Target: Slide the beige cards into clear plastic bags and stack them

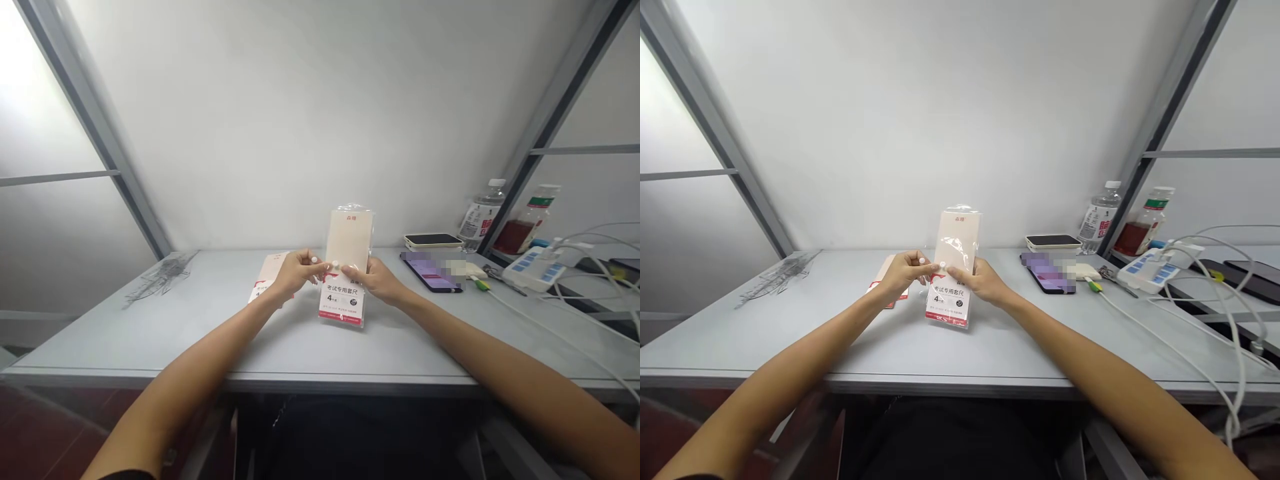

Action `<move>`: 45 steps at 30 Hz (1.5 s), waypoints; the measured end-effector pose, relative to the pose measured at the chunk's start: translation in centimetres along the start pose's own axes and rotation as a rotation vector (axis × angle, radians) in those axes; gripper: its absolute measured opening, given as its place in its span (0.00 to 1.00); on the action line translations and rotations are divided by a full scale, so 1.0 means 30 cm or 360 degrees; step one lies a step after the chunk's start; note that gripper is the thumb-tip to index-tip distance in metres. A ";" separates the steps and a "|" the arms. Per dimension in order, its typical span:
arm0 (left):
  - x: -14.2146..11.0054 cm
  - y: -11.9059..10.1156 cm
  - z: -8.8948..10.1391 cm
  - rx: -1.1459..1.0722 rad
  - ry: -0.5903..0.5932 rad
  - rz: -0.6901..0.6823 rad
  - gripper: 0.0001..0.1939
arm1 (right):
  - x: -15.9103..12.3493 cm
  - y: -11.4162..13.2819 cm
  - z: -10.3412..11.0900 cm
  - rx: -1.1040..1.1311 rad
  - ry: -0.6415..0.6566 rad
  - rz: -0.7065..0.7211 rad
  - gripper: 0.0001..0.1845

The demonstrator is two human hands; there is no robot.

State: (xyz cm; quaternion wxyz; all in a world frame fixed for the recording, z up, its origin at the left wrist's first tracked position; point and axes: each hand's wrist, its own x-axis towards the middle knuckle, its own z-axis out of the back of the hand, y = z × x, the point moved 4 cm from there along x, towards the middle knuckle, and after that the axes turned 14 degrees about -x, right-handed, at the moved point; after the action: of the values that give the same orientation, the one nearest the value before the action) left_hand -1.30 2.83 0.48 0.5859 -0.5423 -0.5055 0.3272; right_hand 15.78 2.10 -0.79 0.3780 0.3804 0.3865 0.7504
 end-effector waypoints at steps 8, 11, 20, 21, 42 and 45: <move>-0.006 0.013 -0.024 0.0141 0.0254 0.0187 0.16 | -0.006 0.003 0.005 -0.0097 0.0063 -0.0034 0.22; -0.001 0.022 -0.015 0.0164 0.0072 0.0204 0.17 | -0.003 0.001 0.003 -0.0140 0.0072 -0.0025 0.21; -0.004 -0.003 -0.014 -0.0137 0.0000 0.0047 0.24 | 0.005 -0.009 0.014 -0.0109 -0.0036 0.0004 0.20; -0.003 -0.006 -0.014 -0.0234 0.0043 0.0051 0.27 | 0.006 -0.010 0.022 -0.0112 -0.0090 0.0001 0.20; 0.003 0.028 -0.033 -0.0169 0.0243 0.0046 0.19 | -0.010 0.010 -0.006 -0.0079 0.0073 0.0116 0.19; 0.004 0.028 -0.036 -0.0129 0.0174 0.0033 0.19 | -0.012 0.010 -0.010 -0.0096 0.0063 0.0132 0.18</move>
State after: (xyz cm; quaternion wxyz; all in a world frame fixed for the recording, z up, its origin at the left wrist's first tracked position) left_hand -0.11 2.80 -0.21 0.5868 -0.5878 -0.4801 0.2823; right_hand 15.58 1.59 -0.74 0.3501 0.3698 0.3549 0.7840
